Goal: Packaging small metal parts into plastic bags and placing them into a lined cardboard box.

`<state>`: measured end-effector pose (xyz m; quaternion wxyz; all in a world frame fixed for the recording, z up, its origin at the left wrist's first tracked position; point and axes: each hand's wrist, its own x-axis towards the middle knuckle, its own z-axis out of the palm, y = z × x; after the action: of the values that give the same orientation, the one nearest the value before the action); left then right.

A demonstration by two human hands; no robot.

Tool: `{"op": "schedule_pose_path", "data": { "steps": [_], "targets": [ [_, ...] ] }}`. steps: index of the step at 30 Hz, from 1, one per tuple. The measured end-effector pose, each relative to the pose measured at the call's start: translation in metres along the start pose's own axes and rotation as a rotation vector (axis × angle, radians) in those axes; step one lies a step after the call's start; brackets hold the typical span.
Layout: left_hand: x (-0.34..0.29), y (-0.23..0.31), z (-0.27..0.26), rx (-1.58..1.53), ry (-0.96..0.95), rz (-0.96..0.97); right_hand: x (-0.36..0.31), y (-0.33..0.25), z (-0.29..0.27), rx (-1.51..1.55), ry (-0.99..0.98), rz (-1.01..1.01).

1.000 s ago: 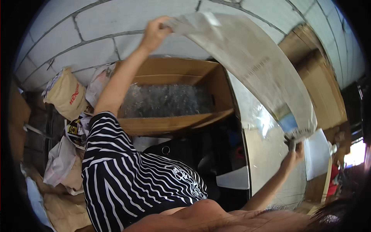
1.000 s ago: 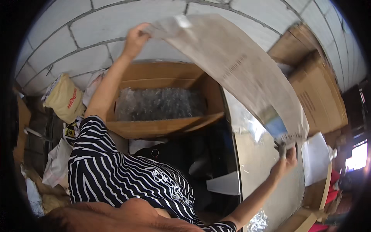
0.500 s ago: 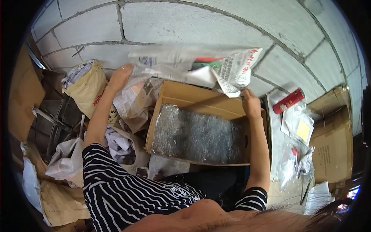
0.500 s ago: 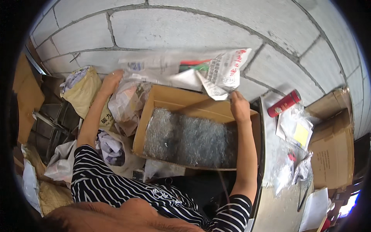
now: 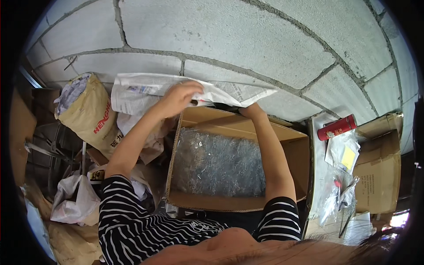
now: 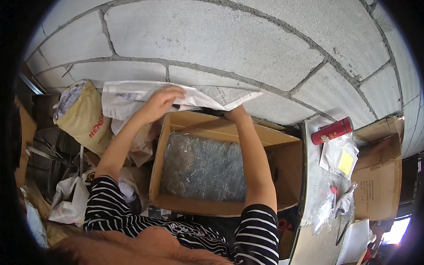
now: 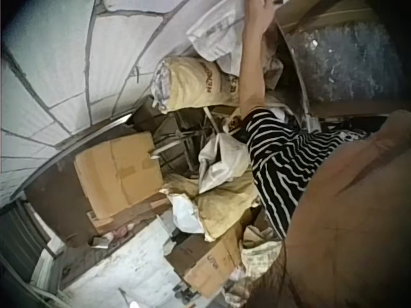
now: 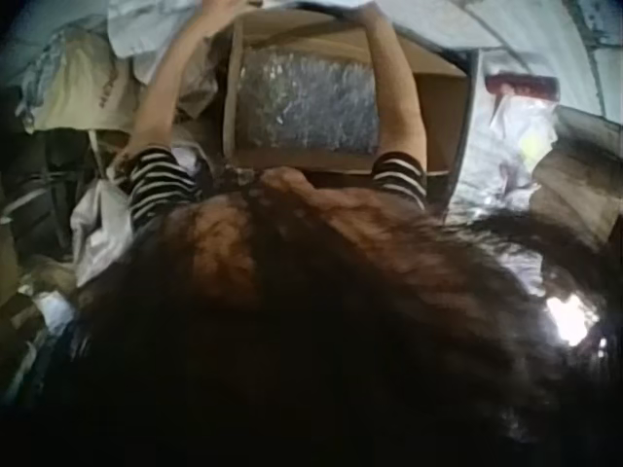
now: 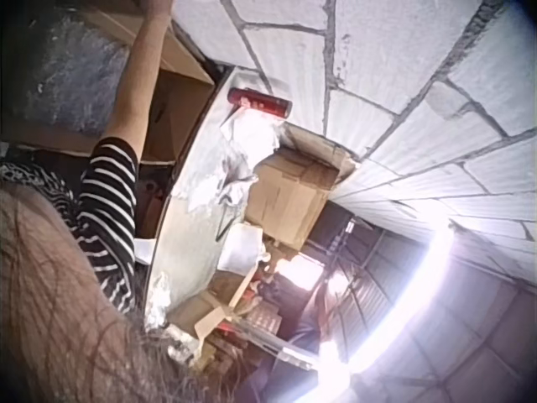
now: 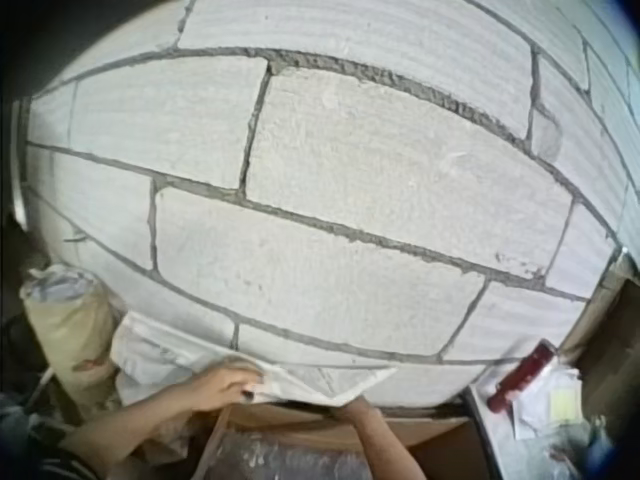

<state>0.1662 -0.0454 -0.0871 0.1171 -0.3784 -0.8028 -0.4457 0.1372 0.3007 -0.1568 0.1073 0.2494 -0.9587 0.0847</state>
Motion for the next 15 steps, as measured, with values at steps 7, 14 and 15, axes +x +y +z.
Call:
{"op": "schedule_pose_path", "data": {
  "steps": [7,14,15],
  "targets": [
    [-0.005,-0.076,0.019,-0.203,-0.311,-0.214,-0.002,-0.026,-0.057,0.126,-0.709,0.317],
    [-0.037,-0.108,0.050,0.426,-0.532,-0.188,-0.004,-0.009,-0.012,0.440,-0.437,0.269],
    [-0.023,-0.098,0.051,0.433,-0.644,-0.245,-0.005,-0.004,-0.009,0.378,-0.414,0.301]
  ]
}}
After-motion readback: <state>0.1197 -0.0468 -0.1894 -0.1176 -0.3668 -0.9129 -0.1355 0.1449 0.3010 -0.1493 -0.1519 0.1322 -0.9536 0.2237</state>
